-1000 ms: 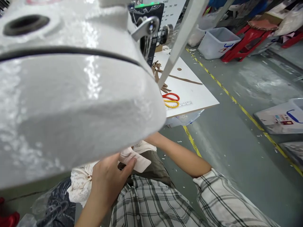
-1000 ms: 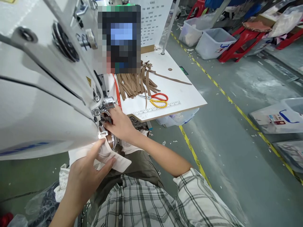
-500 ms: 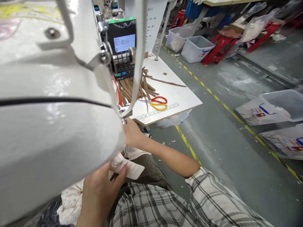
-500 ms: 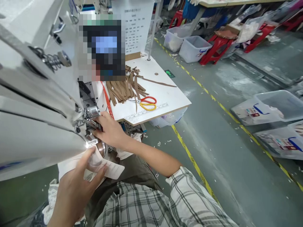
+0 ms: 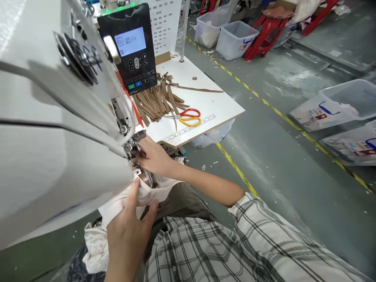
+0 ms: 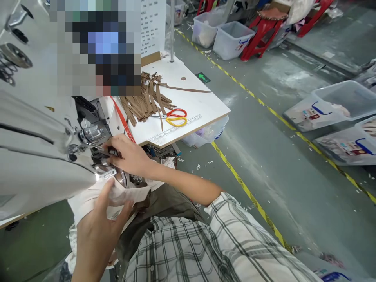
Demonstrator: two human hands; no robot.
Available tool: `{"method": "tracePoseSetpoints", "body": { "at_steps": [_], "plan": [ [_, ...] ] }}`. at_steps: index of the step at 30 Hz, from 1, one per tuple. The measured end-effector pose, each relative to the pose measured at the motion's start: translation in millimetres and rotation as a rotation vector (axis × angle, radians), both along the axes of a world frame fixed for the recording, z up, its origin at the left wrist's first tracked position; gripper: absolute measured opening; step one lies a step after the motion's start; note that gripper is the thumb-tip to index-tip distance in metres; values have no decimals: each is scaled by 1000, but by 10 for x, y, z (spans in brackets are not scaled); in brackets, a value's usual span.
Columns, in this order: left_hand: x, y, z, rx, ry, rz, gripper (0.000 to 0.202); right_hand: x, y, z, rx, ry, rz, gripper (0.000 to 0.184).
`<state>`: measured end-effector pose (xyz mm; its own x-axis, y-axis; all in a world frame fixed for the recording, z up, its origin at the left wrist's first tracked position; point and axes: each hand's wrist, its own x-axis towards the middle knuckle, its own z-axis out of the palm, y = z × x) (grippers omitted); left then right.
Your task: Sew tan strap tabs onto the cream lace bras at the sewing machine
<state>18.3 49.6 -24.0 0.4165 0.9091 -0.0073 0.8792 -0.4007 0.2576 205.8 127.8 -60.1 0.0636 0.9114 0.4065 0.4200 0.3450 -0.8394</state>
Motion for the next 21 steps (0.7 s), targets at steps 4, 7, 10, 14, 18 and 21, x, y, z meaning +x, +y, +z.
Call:
{"method": "tracePoseSetpoints", "body": {
  "at_steps": [4,7,10,14,18,21],
  "plan": [
    [-18,-21,-7,31,-3,-4,67,0,-50,-32,14,13,3,21],
    [-1,-34,-13,39,22,-39,69,9,-106,-84,20,129,4,23],
    [-11,-50,-22,41,6,-30,67,16,-191,-129,11,242,-38,24],
    [-69,-93,-63,67,-45,45,74,3,-354,-133,-83,317,-24,21],
    [-101,-138,-127,180,-98,82,95,-1,-553,-86,-191,392,13,25],
    [-78,-197,-178,208,-97,38,98,14,-723,-34,-250,359,24,30]
  ]
}}
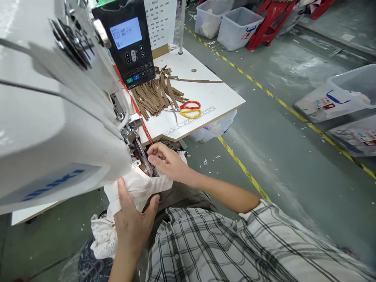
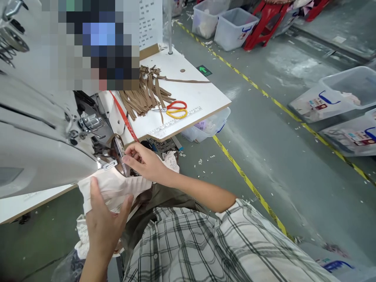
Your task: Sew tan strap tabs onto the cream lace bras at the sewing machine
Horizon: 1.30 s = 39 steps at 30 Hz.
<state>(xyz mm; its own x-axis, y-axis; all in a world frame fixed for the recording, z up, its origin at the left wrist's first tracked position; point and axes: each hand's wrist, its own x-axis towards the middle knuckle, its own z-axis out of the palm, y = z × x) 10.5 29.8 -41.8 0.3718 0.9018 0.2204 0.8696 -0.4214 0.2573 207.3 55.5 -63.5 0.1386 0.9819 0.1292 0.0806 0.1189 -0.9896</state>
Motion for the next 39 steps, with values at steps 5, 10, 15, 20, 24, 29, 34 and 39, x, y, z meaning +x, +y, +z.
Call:
{"method": "tracePoseSetpoints", "body": {
  "at_steps": [5,10,15,20,24,29,34,39],
  "plan": [
    [156,-345,-160,78,-102,-148,103,-13,-337,14,-22,-203,83,40],
    [148,-675,-152,-270,-250,-223,90,16,-619,-58,-187,290,139,33],
    [-42,-439,159,-322,-326,-237,27,114,-699,19,-308,487,283,32],
    [55,-137,271,-8,-148,-598,32,57,-721,162,-23,-174,469,20],
    [79,-64,170,-260,-38,-288,35,-31,-733,107,314,-869,237,27],
    [21,-28,8,-1338,-876,-34,39,-55,-669,-92,521,-979,72,19],
    [-7,-40,-123,-1468,-1151,61,35,-56,-669,-148,464,-820,38,21],
    [-72,-76,-136,-1076,-927,-6,31,-162,-742,-145,354,-636,-43,24]
  ]
}}
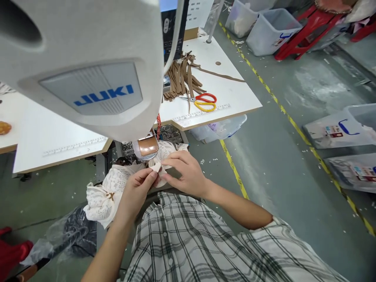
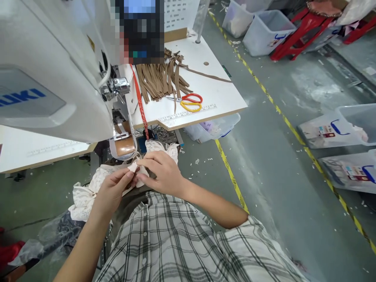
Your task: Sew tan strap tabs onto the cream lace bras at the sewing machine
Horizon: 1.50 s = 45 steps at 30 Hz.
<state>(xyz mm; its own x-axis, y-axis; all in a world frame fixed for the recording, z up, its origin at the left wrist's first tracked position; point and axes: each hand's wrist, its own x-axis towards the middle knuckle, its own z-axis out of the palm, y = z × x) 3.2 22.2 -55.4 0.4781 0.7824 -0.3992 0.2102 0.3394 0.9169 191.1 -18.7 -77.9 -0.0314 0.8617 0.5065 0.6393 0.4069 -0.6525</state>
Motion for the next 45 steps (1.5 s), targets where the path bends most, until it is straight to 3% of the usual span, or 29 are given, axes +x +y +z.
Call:
{"method": "tracePoseSetpoints", "body": {
  "at_steps": [7,13,19,22,24,26,27,30,31,33,36,40,43,45],
  "plan": [
    [-21,-11,38,256,225,-62,32,-121,28,-37,-157,43,16,23],
    [-36,-31,29,384,357,-128,34,-56,76,45,-171,-38,155,16],
    [1,-23,8,346,320,-100,40,-103,68,-20,-227,71,92,8],
    [24,7,-78,302,290,-14,42,-186,14,-144,-142,88,60,10],
    [14,38,-152,211,256,38,42,-121,69,-245,-90,36,120,13],
    [-17,76,-218,100,201,64,43,140,262,-314,-114,-36,102,16],
    [-36,95,-241,61,176,73,43,349,408,-318,-160,-105,23,20],
    [-75,132,-252,6,86,104,43,1138,929,-190,-406,-478,-419,40],
    [-77,133,-235,-22,41,114,42,1390,1093,-120,-455,-526,-472,44],
    [-68,124,-184,-103,-55,140,39,1778,1352,0,-530,-581,-477,42],
    [-56,106,-116,-234,-160,177,38,2008,1490,55,-601,-648,-397,36],
    [-117,111,-113,-345,-243,246,36,1911,1131,-20,-601,-706,-340,40],
    [-191,116,-141,-420,-288,264,35,1691,541,-4,-567,-555,-375,41],
    [-223,114,-157,-438,-320,260,34,1458,102,69,-658,-408,-279,38]
  ]
}}
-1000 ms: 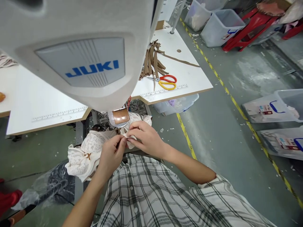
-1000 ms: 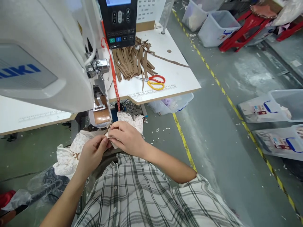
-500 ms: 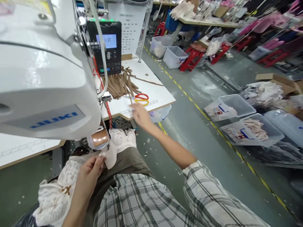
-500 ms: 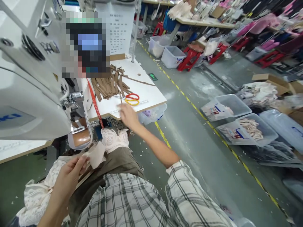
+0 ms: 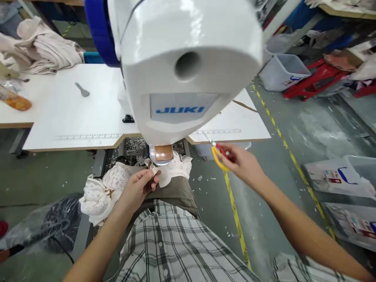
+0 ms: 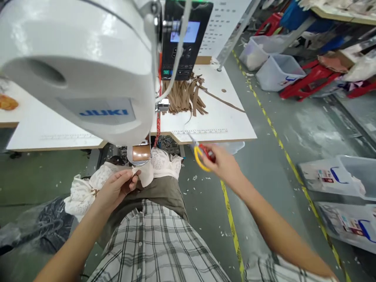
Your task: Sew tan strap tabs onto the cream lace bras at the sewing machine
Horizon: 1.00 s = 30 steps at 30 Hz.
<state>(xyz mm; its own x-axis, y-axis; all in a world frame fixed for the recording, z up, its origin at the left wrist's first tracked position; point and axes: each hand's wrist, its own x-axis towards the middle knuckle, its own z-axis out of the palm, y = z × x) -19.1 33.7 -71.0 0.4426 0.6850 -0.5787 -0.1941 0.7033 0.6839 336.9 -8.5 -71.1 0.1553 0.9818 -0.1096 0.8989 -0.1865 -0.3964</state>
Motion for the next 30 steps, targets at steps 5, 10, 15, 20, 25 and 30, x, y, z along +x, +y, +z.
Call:
{"method": "tracePoseSetpoints", "body": {
  "at_steps": [5,10,15,20,25,30],
  "plan": [
    [11,-14,-23,59,26,-30,29,-755,-670,207,-39,192,307,38],
    [57,-31,17,161,146,-112,31,-1144,-568,237,51,192,379,37],
    [34,-38,35,218,188,-152,31,-1223,-399,208,11,214,423,37],
    [-15,-43,-24,212,175,-134,19,-1184,-386,169,-55,306,451,35],
    [-68,-37,-84,108,77,-45,23,-1104,-475,93,-84,429,344,30],
    [-132,-30,-141,85,58,32,30,-1159,-517,53,-55,481,311,44]
  ]
}}
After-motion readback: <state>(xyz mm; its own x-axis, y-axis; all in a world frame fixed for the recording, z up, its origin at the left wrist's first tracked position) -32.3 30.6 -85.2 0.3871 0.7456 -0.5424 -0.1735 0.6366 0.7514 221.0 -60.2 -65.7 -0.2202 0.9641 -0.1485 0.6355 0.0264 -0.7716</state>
